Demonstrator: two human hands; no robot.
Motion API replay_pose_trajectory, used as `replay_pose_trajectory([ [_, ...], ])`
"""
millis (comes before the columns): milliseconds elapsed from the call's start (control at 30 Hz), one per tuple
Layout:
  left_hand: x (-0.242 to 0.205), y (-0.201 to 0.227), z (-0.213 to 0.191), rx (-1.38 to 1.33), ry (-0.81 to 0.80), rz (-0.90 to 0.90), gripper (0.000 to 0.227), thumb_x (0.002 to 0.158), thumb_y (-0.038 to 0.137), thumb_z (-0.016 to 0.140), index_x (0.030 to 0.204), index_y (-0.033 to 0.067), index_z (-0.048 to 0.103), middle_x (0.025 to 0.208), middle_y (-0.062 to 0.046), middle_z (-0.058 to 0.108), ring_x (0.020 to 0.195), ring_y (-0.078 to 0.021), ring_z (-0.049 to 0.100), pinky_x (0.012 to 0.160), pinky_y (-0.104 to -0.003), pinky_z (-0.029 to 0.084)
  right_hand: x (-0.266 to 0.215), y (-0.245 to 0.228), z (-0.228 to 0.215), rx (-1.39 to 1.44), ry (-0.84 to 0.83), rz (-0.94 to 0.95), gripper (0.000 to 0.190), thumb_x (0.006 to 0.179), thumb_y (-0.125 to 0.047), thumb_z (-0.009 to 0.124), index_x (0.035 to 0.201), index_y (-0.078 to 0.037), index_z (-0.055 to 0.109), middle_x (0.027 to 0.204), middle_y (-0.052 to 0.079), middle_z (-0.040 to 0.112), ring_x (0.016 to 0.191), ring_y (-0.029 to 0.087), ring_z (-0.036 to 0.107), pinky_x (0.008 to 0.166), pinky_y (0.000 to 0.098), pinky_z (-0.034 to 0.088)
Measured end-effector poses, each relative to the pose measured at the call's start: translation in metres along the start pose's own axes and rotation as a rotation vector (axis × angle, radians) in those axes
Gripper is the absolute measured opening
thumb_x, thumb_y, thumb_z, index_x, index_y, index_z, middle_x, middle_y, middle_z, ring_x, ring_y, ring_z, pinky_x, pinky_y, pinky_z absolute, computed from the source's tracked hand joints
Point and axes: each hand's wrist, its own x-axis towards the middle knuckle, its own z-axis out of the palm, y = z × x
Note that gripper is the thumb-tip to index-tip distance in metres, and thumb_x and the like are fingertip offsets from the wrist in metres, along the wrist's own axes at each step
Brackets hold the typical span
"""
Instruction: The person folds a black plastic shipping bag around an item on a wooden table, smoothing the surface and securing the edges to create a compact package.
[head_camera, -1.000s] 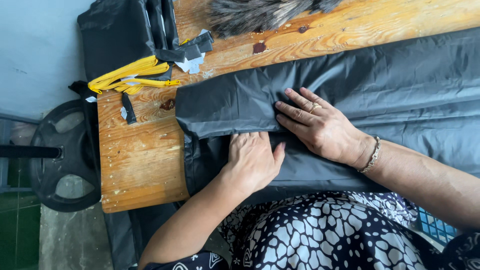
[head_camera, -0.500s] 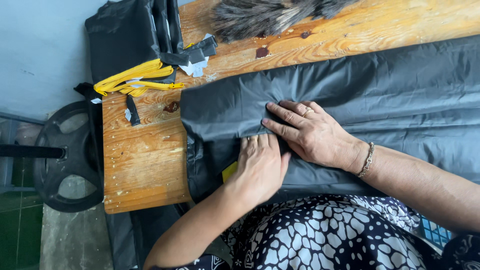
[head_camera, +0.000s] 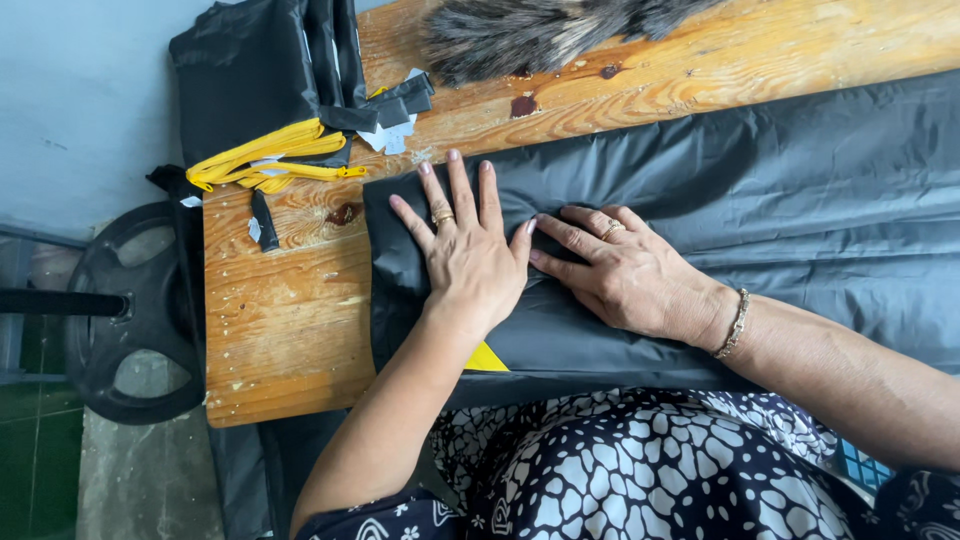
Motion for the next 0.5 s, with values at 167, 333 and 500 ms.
replay_pose_trajectory([
  [167, -0.001, -0.003, 0.007, -0.072, -0.120, -0.016, 0.083, 0.106, 0.055, 0.035, 0.166, 0.0026, 0.012, 0.170, -0.030, -0.006, 0.152, -0.0590, -0.013, 0.113, -0.082, -0.009, -0.001, -0.003, 0.000, 0.063, -0.022, 0.016, 0.033, 0.103, -0.024, 0.051, 0.128, -0.012, 0.068, 0.141, 0.020, 0.060, 0.127, 0.041, 0.057, 0.094, 0.0491, 0.042],
  [333, 0.002, -0.007, 0.020, -0.071, -0.132, 0.002, 0.085, 0.106, 0.058, 0.032, 0.166, 0.0041, 0.004, 0.169, -0.030, -0.016, 0.149, -0.0604, -0.019, 0.109, -0.085, -0.010, -0.004, 0.006, -0.016, 0.215, -0.103, 0.075, 0.043, 0.098, -0.039, 0.061, 0.129, -0.012, 0.070, 0.143, 0.020, 0.061, 0.134, 0.043, 0.055, 0.101, 0.0517, 0.041],
  [500, 0.003, -0.010, 0.039, -0.018, 0.094, 0.035, 0.085, 0.102, 0.058, 0.041, 0.164, 0.0041, 0.016, 0.167, -0.029, -0.009, 0.150, -0.0601, -0.007, 0.110, -0.084, 0.000, 0.021, 0.010, -0.060, 0.069, -0.230, 0.233, 0.052, 0.102, -0.035, 0.056, 0.144, -0.004, 0.058, 0.158, 0.024, 0.048, 0.149, 0.044, 0.040, 0.120, 0.0570, 0.033],
])
